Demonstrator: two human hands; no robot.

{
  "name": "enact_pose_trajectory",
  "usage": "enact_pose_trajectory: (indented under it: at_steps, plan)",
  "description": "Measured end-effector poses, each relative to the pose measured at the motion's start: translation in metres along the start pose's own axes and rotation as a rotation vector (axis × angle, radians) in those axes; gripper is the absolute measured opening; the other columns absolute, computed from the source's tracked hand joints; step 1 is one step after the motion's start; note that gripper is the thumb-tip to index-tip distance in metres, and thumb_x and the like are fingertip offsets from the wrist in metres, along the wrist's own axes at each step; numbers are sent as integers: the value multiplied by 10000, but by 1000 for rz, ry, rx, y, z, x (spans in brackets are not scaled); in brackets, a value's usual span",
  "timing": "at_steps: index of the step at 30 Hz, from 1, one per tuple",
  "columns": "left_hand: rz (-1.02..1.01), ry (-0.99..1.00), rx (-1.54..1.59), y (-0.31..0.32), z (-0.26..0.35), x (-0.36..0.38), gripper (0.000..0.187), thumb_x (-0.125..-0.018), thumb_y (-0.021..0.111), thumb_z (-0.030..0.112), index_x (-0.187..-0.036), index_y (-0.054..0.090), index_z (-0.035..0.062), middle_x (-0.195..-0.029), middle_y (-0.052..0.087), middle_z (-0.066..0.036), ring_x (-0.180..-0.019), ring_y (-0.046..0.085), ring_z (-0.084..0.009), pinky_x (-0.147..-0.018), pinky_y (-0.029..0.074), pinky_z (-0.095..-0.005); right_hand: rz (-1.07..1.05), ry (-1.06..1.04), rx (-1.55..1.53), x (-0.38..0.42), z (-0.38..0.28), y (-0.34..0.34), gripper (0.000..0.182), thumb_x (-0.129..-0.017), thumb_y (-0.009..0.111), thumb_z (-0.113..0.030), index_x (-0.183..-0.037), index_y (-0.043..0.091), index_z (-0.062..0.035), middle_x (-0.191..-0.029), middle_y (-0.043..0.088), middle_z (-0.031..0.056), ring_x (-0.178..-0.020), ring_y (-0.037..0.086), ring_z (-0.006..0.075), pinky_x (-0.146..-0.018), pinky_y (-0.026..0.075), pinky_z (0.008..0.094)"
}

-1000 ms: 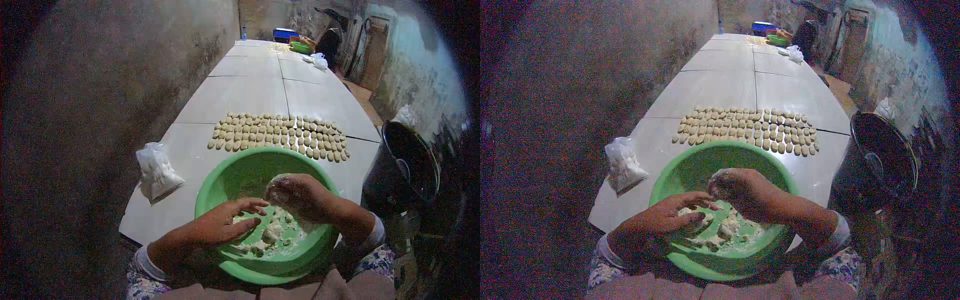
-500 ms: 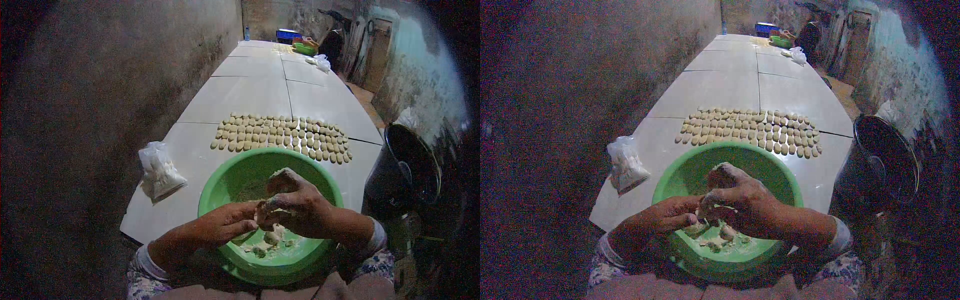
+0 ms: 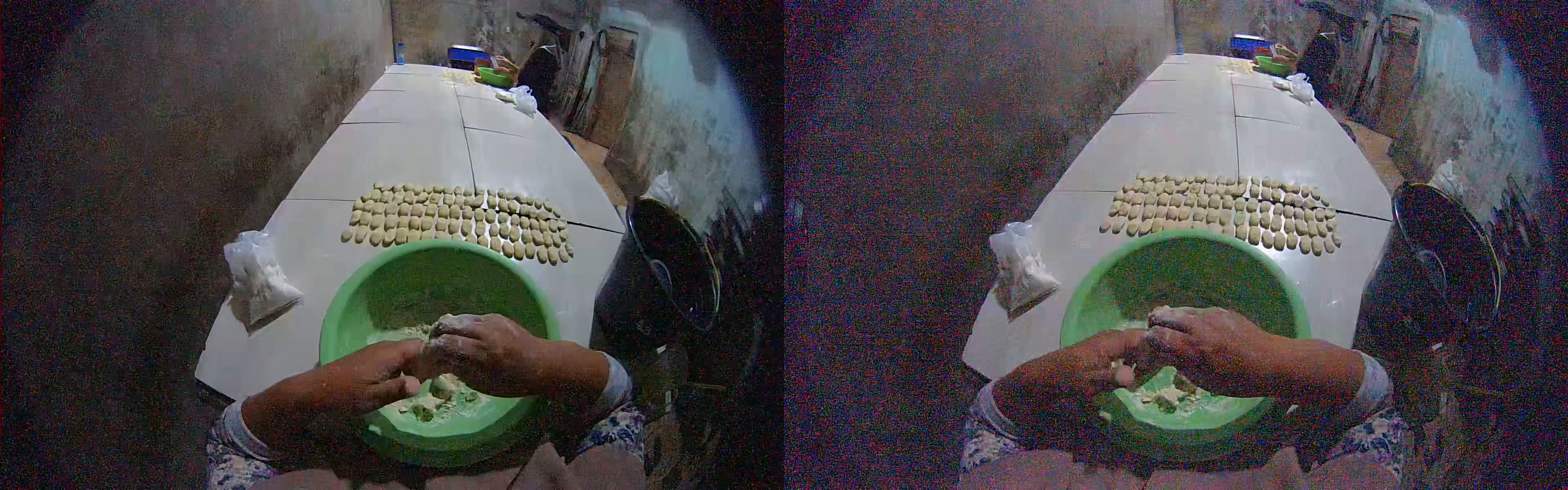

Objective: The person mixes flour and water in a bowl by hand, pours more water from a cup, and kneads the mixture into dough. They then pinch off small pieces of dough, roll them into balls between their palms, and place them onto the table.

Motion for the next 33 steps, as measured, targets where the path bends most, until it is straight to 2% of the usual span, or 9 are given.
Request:
enact_pose_trajectory:
  at_steps: [5, 8, 13, 15, 20, 25, 27, 28, 33]
  plan:
    - [-74, -97, -171, 1, -17, 3, 437, -966, 351, 395, -1097, 550, 29, -968, 595, -197, -933, 587, -317, -839, 444, -391, -55, -141, 75, 1, 3, 5, 515, -693, 659, -142, -1156, 463, -35, -1102, 529, 192, -998, 563, 374, -829, 493, 440]
    - [-62, -107, -222, -1, -24, 5, 451, -965, 330, 404, -1054, 575, 36, -917, 589, -208, -884, 595, -342, -795, 459, -399, 103, -175, 50, -5, 0, 3, 168, -793, 604, -132, -936, 547, -64, -866, 550, 106, -720, 575, 318, -586, 481, 406]
    - [14, 5, -260, -8, -16, 4, 402, -937, 378, 364, -968, 587, 22, -835, 570, -205, -786, 580, -329, -721, 455, -390, -159, 33, -72, -4, 1, 1, 185, -764, 575, -122, -897, 484, -32, -827, 549, 171, -785, 600, 383, -670, 496, 461]
    - [-142, -80, -407, -16, -15, 5, 383, -912, 412, 350, -964, 583, 12, -743, 530, -184, -670, 515, -314, -637, 421, -387, -14, 144, 82, -6, 0, -12, 155, -771, 561, -106, -869, 473, -24, -743, 533, 161, -728, 593, 386, -618, 490, 458]
    - [151, -213, 78, -3, -8, 6, 251, -835, 415, 214, -736, 495, -2, -656, 430, -15, -621, 406, -123, -589, 364, -304, -66, 229, -3, -3, 13, -2, 195, -771, 540, -75, -955, 504, -21, -901, 559, 191, -837, 585, 390, -700, 489, 466]
    - [190, -94, 256, -13, -11, 12, 367, -913, 381, 239, -605, 394, 42, -593, 338, -5, -567, 320, -106, -547, 288, -277, -381, 40, -66, 2, 18, 7, 259, -776, 544, -97, -1025, 526, -28, -986, 534, 203, -915, 571, 385, -773, 490, 473]
    - [476, -168, 178, -11, -21, 14, 504, -984, 319, 360, -564, 323, 82, -578, 297, 1, -550, 271, -110, -524, 244, -285, -357, 28, -27, 4, 18, 9, 260, -770, 546, -103, -1019, 532, -29, -945, 542, 202, -894, 577, 386, -750, 496, 473]
    - [366, -59, 233, -16, -22, 16, 566, -973, 290, 492, -579, 328, 87, -589, 304, 9, -537, 257, -111, -510, 232, -286, -349, 49, 21, 8, 23, 14, 257, -772, 547, -111, -1015, 534, -28, -924, 548, 201, -876, 581, 387, -740, 497, 478]
    - [341, 65, 471, -16, -27, 6, 504, -952, 355, 492, -747, 485, 51, -603, 325, 23, -513, 268, -83, -478, 236, -243, -331, 74, 11, 8, 26, 19, 192, -825, 508, -148, -968, 537, -25, -829, 561, 205, -778, 594, 403, -684, 502, 488]
Point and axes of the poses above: each hand's wrist, its own x-axis away from the middle knuckle, its own y-axis out of the palm, z = x × y, the point moved 1 cm from there along -x, towards the middle knuckle
